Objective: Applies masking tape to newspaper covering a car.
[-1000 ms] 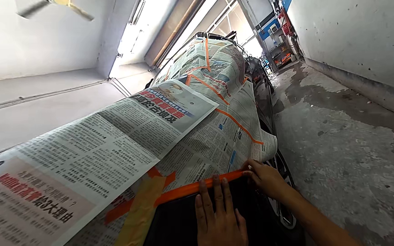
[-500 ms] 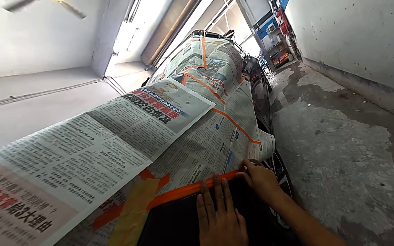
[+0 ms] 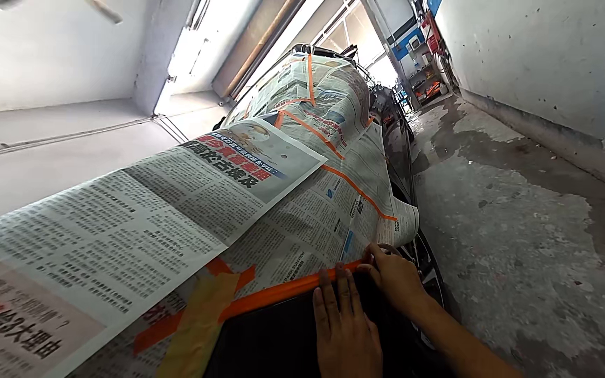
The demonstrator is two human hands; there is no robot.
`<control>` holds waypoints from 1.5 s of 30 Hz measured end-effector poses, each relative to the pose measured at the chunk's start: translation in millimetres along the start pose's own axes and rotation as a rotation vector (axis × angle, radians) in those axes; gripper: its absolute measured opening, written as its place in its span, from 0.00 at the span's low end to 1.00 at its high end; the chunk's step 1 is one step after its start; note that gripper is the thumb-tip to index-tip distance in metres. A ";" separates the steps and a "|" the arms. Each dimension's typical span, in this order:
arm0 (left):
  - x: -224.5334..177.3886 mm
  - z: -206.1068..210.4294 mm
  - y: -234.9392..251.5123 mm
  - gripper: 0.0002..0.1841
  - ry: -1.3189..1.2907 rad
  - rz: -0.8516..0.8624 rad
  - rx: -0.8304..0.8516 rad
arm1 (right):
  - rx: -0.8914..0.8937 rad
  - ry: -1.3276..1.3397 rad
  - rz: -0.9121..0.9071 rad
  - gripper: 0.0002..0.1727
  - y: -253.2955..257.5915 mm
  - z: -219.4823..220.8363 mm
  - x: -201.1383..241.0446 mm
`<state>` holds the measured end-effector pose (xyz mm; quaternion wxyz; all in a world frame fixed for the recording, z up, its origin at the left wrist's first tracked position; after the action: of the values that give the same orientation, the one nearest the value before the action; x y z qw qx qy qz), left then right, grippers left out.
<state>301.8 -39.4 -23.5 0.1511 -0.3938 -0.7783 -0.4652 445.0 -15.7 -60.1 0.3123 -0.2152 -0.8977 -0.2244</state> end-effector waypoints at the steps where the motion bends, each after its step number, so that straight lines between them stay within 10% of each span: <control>1: -2.6 1.6 1.2 0.38 0.010 -0.001 0.001 | 0.001 -0.006 0.000 0.26 0.0 -0.6 0.2; 13: -35.0 28.7 13.9 0.25 0.184 0.010 0.026 | -0.233 -0.135 -0.385 0.25 -18.7 0.6 -21.5; 24: -33.3 27.0 10.4 0.27 0.168 0.010 0.036 | 0.126 -0.413 0.292 0.14 -14.0 1.3 -33.1; 32: -31.7 23.5 17.5 0.29 0.056 0.073 0.151 | 0.014 0.794 0.137 0.40 -33.8 43.2 -65.8; 45: -12.8 13.5 18.7 0.32 -0.037 0.322 0.059 | -0.259 1.264 0.216 0.11 -1.0 53.3 -41.1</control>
<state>325.9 -29.3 -26.9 0.2207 -0.5172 -0.7211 -0.4047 448.9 2.1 -124.9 0.7721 -0.1665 -0.4804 -0.3813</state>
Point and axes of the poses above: each hand's wrist, its own y-axis towards the middle knuckle, its own z-axis out of the palm, x = y × z, the point moved 7 cm from there along y, towards the middle knuckle, and after that the axes turned 7 degrees about -y, right-handed, at the moved point
